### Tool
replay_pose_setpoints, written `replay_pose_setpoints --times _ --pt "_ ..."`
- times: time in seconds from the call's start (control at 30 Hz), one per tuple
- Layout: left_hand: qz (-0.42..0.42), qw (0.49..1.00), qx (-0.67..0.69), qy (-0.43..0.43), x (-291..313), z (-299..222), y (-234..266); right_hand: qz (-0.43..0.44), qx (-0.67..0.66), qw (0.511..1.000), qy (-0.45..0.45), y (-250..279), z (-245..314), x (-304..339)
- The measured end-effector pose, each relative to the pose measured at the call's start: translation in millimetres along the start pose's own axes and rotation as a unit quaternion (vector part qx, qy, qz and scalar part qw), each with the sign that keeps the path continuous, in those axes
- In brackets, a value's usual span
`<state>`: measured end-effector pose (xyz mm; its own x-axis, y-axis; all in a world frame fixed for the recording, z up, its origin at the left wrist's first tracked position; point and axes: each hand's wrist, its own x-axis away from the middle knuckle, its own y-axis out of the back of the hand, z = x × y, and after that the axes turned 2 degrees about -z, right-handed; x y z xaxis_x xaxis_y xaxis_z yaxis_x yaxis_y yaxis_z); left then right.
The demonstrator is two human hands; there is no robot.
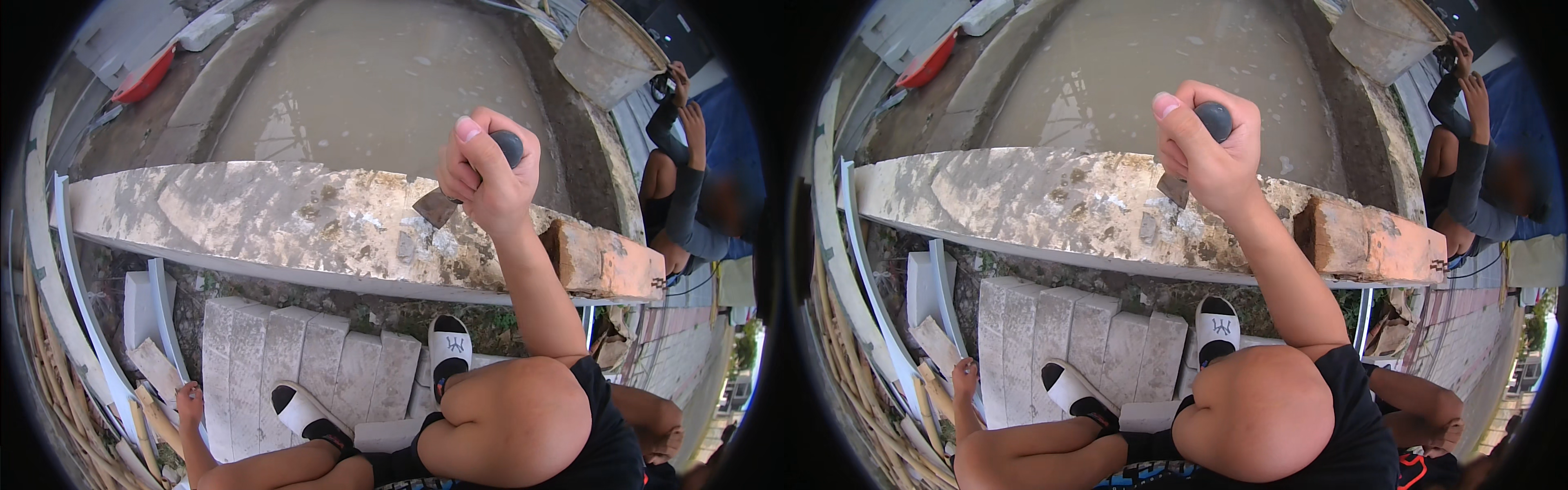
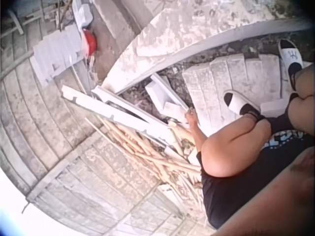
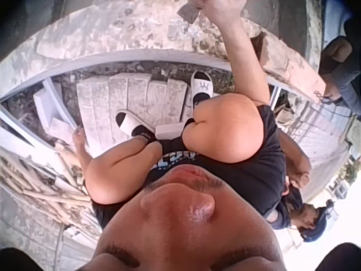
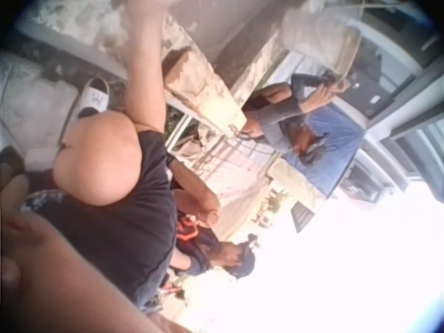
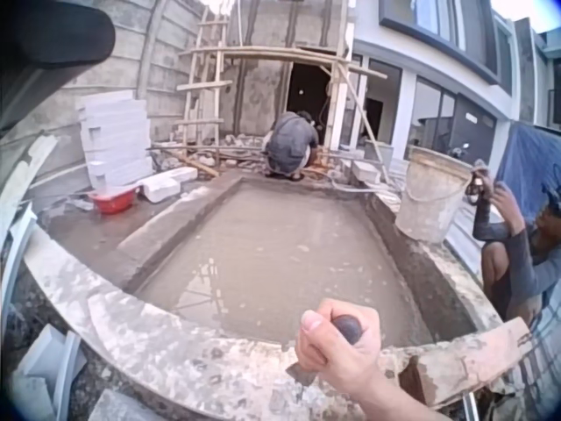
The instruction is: The person uses a scraper to clean excess debris and wet mixture from the edge of a concrete basin.
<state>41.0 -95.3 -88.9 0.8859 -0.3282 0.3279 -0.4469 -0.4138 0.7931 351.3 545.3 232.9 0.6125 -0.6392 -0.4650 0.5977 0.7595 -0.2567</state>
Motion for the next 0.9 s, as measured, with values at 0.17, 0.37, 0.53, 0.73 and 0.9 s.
replay_pose_setpoints --times 0.17,0.37,0.53,0.73,0.9 --pt "-0.024 1.0 -0.001 -0.008 3.5 7.4 13.3 0.003 0.029 0.999 0.018 -0.7 3.7 -1.4" --pt "-0.013 1.0 -0.012 0.003 2.3 -9.0 1.8 0.003 0.035 0.999 0.029 2.6 16.2 0.5" --pt "-0.033 0.999 0.01 -0.01 7.1 9.0 12.1 -0.017 0.006 1.0 -0.001 2.3 -2.5 -2.8" --pt "0.012 1.0 0.006 0.006 4.5 -39.8 -7.2 -0.018 0.015 0.999 0.043 8.3 25.4 3.7" --pt "-0.006 1.0 0.006 0.011 9.9 -9.6 13.4 -0.036 0.009 0.999 -0.018 -9.4 1.1 5.0"
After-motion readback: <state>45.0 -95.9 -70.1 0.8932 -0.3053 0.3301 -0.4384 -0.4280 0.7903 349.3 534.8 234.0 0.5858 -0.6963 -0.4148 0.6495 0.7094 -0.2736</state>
